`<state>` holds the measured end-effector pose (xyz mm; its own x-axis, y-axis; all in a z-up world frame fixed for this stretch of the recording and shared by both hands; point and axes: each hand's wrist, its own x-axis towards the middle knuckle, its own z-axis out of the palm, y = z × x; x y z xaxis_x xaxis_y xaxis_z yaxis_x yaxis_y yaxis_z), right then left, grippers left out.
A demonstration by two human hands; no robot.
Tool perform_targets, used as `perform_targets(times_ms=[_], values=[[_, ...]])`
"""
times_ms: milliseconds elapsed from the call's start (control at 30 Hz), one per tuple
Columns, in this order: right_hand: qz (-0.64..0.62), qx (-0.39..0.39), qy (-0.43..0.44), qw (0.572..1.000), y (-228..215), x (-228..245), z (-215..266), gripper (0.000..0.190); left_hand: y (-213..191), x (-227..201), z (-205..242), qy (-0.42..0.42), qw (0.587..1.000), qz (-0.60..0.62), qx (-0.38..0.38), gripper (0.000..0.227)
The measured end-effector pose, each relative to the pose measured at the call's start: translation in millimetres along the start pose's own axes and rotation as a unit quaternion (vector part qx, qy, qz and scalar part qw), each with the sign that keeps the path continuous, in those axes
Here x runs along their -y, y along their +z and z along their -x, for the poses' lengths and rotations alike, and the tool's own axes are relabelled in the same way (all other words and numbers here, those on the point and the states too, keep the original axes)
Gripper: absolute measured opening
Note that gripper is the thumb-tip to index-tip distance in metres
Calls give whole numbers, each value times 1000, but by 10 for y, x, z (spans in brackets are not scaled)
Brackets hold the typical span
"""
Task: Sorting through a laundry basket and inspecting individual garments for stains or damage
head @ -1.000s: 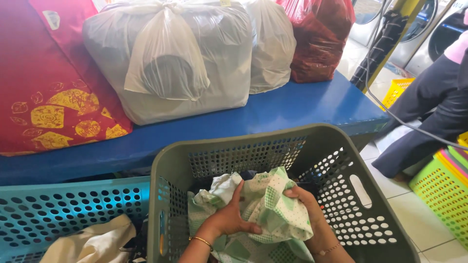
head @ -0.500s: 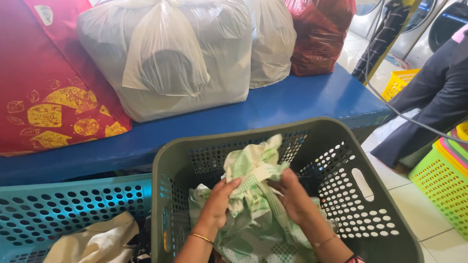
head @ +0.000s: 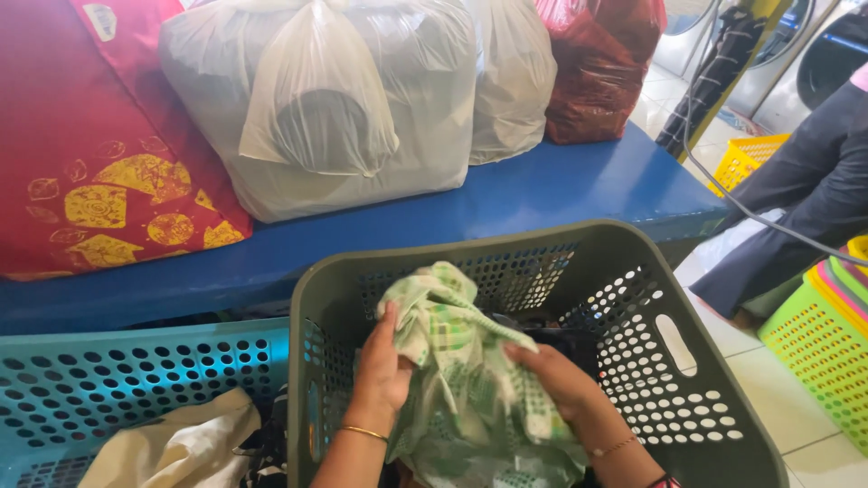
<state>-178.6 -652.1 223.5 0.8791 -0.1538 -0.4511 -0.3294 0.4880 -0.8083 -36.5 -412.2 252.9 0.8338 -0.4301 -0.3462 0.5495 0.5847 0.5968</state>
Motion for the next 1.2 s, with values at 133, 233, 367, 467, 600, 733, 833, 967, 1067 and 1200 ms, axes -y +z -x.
perform_targets(times_ms=[133,233,367,467,600,733,833,967,1067,1200], values=[[-149,48,-27,987,-12,175,129,44,-28,138,-9,-24,997,-74,28,48],[-180,28,-53,982,-87,269,191,42,81,135,130,-45,943,-323,61,44],[-245,-16,-110,963,-215,349,259,39,144,103,382,12,643,-756,125,63],[-277,-23,-122,953,-286,302,215,37,147,140,402,23,584,-790,184,65],[-301,44,-90,948,-86,267,316,40,299,213,564,-33,655,-702,279,97],[-330,83,-80,937,-12,219,363,40,280,363,589,-25,670,-685,283,71],[-346,175,-104,916,-32,260,373,41,95,479,370,112,670,-694,239,35],[-332,9,-181,926,-112,401,407,44,89,336,225,58,692,-702,154,31],[-330,-54,-200,921,-167,464,395,37,275,101,335,2,854,-513,84,36],[-295,-124,-176,931,-37,528,333,37,69,22,125,22,985,-168,42,39]])
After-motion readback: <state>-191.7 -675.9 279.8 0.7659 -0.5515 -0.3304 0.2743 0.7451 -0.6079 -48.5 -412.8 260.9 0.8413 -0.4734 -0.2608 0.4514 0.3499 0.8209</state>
